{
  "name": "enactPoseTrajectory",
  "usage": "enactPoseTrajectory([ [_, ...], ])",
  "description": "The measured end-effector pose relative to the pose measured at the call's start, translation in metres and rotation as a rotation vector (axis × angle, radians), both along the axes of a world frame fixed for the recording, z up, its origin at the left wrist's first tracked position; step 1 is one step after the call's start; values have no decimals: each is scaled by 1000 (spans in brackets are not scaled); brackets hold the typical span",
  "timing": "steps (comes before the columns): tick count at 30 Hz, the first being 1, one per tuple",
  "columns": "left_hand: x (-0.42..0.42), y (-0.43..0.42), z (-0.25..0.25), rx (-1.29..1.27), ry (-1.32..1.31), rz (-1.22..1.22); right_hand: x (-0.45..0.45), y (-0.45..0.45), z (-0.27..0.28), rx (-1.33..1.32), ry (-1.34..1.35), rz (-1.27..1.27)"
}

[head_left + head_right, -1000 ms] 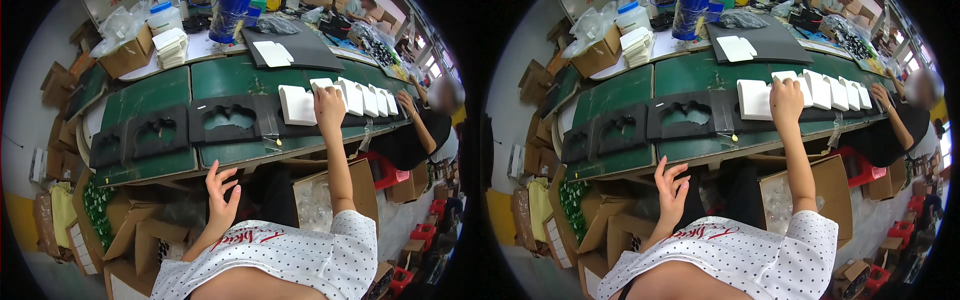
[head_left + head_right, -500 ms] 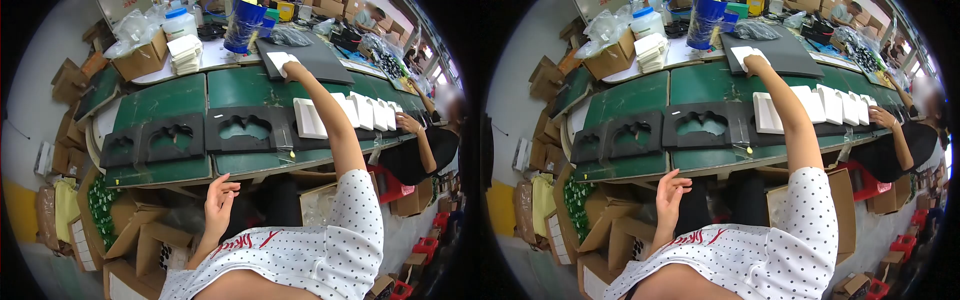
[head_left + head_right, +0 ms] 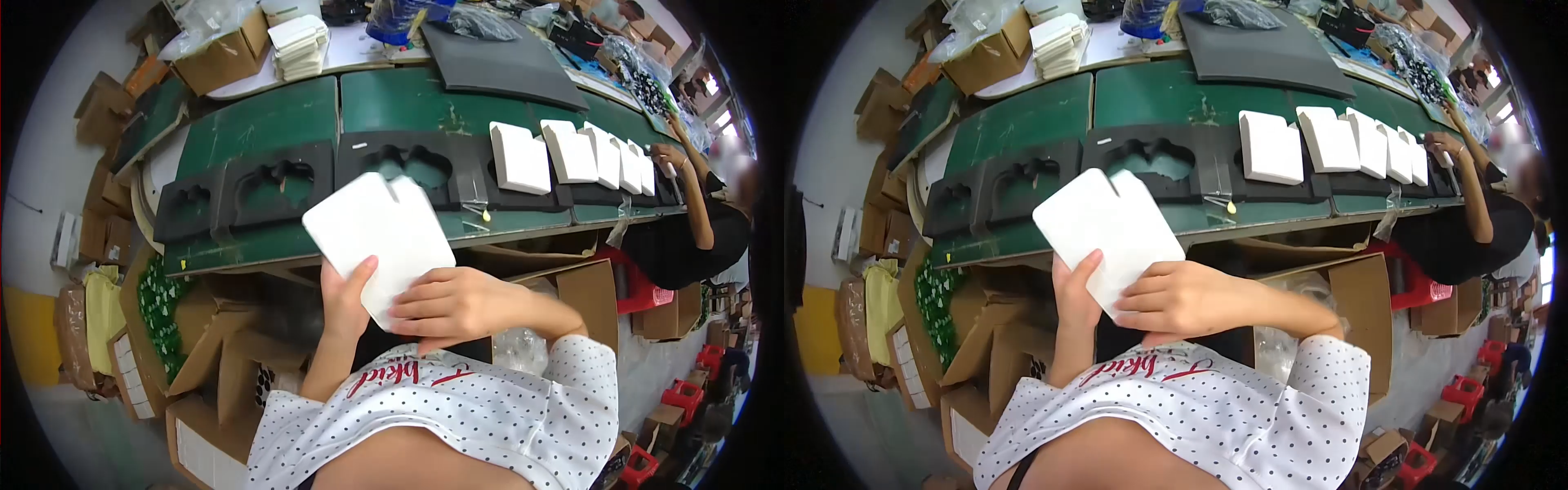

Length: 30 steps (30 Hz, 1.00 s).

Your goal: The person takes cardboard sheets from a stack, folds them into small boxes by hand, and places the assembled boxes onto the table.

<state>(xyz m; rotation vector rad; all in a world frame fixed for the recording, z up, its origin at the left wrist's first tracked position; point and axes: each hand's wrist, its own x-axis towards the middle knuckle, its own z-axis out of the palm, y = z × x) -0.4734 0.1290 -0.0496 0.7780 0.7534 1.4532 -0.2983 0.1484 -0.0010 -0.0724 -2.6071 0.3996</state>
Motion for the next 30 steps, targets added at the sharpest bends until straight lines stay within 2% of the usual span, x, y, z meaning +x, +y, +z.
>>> enactPoseTrajectory([
  [2,1,-3,-4,36,89,-47,-2,1,-2,-157,120,-189],
  [3,3,-5,-6,74,276,-10,1,-3,-10,40,127,-508],
  [4,3,-10,-4,80,410,-20,-5,-3,-12,71,183,-779],
  [6,5,-15,0,48,329,-43,-6,4,-27,4,278,-838],
  [7,4,-16,-2,42,316,-37,-7,3,-40,-178,358,-811],
  [9,3,-16,-7,36,291,-23,-12,0,-50,-300,458,-778],
  [10,6,-16,-6,95,421,10,-13,-2,-52,-365,509,-764],
  [11,8,-17,-5,155,549,41,-12,-5,-53,-598,552,-746],
  [14,11,-18,1,317,810,35,-3,-4,-57,-857,638,-470],
  [16,13,-16,2,425,976,42,-5,-9,-53,-845,647,-438],
  [17,12,-16,3,394,858,-76,-9,-11,-50,-843,696,-460],
  [20,16,-19,-5,479,714,21,-14,-16,-45,-887,850,-525],
  [21,20,-21,-11,445,571,52,-15,-19,-46,-941,896,-526],
  [24,13,-21,-14,387,598,15,-22,-24,-51,-954,1030,-611],
  [25,17,-21,-11,334,491,109,-22,-24,-56,-955,1032,-624],
  [28,8,-12,-13,482,553,246,-30,-31,-55,-970,1058,-686],
  [30,5,-15,-7,428,424,169,-35,-35,-58,-955,1053,-706],
])
